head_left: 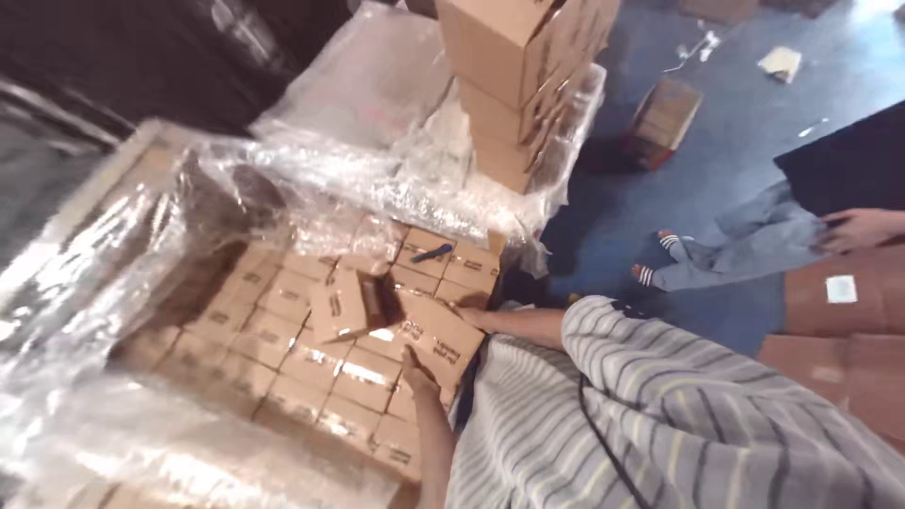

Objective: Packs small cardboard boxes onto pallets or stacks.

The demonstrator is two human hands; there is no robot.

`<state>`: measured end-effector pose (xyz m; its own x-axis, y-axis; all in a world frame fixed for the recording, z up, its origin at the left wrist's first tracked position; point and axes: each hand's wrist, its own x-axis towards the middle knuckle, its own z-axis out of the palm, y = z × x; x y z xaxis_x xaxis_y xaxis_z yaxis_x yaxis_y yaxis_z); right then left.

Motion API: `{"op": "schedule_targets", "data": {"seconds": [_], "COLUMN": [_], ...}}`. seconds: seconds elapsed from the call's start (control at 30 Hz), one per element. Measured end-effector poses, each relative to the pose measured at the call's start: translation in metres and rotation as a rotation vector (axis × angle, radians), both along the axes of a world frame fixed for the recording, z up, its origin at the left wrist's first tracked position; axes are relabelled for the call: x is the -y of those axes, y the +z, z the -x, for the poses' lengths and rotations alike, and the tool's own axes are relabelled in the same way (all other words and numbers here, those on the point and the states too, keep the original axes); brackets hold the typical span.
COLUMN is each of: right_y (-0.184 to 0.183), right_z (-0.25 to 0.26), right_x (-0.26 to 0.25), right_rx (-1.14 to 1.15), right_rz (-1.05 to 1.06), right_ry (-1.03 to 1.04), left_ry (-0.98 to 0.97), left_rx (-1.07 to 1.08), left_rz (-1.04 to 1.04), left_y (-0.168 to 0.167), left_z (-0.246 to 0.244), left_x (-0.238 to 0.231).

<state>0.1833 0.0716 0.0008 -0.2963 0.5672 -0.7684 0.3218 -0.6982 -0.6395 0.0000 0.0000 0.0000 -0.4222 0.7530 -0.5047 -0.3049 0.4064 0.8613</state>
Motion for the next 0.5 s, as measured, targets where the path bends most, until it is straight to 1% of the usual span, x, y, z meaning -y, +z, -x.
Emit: {"op": "schedule_targets", "data": {"seconds": [0.07, 0.1, 0.13, 0.2, 0.23, 0.27, 0.3, 0.37, 0.43, 0.5], "right_y": [0.017, 0.035, 0.063, 0.119, 0.158, 0.185, 0.201, 0.207, 0.202, 0.197], "right_z": [-0.005, -0.010, -0.016, -0.022, -0.017, -0.015, -0.016, -0.017, -0.014, -0.010], "right_x": [0.000, 0.000, 0.001, 0.006, 0.010, 0.012, 0.014, 0.013, 0.011, 0.007], "right_rx": [-0.015, -0.026, -0.038, -0.048, 0.004, 0.024, 0.024, 0.022, 0.050, 0.060], "right_rz": [0.025, 0.031, 0.045, 0.075, 0.100, 0.109, 0.114, 0.057, -0.011, 0.012], "right_ry": [-0.009, 0.000, 0.011, 0.005, -0.069, -0.082, -0.065, -0.024, 0.013, 0.022], "left_ry": [0.033, 0.022, 0.006, -0.044, -0.050, -0.044, -0.020, 0.027, 0.032, 0.020], "left_rx": [-0.030, -0.052, -0.061, -0.007, 0.041, 0.086, 0.108, 0.117, 0.133, 0.156], "left_rz": [0.000, -0.011, -0.017, -0.028, -0.033, -0.032, -0.028, -0.041, -0.042, 0.008], "left_y": [0.002, -0.001, -0.006, -0.019, -0.022, -0.024, -0.021, -0.013, -0.014, -0.019], "left_z": [-0.003, -0.003, -0.002, -0.003, -0.005, -0.008, -0.012, -0.017, -0.016, -0.008], "left_x": [0.003, 0.008, 0.015, 0.030, 0.035, 0.040, 0.044, 0.047, 0.051, 0.050]}}
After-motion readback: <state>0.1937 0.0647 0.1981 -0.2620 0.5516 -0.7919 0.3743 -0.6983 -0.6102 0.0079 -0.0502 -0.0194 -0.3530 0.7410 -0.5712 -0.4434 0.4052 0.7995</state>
